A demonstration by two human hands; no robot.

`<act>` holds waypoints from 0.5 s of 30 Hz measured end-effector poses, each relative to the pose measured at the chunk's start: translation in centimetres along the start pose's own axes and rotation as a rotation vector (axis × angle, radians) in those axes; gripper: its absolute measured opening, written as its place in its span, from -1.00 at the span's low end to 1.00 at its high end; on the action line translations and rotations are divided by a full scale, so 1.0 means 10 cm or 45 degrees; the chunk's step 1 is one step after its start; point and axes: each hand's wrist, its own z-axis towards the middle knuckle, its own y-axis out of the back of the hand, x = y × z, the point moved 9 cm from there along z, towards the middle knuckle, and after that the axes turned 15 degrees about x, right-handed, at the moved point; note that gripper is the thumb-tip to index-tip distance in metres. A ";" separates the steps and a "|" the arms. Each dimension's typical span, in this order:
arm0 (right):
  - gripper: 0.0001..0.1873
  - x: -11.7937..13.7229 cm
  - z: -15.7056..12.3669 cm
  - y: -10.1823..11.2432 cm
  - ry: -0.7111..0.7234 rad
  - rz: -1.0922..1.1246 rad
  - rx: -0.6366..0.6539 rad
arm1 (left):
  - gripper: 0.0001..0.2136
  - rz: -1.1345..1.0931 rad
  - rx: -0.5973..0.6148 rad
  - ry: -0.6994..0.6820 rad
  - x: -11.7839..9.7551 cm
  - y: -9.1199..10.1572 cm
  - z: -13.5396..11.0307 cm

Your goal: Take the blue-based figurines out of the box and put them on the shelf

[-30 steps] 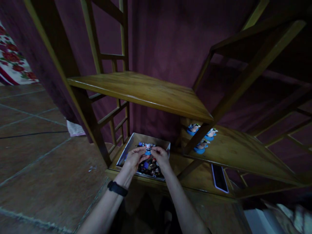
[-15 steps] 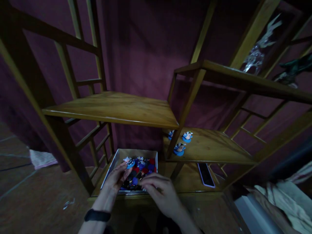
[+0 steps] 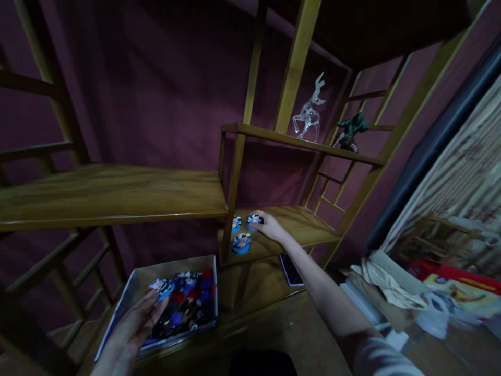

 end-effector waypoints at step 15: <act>-0.67 -1.31 -1.04 1.88 -0.397 0.074 -0.423 | -0.75 0.016 -0.067 0.111 0.06 0.06 0.06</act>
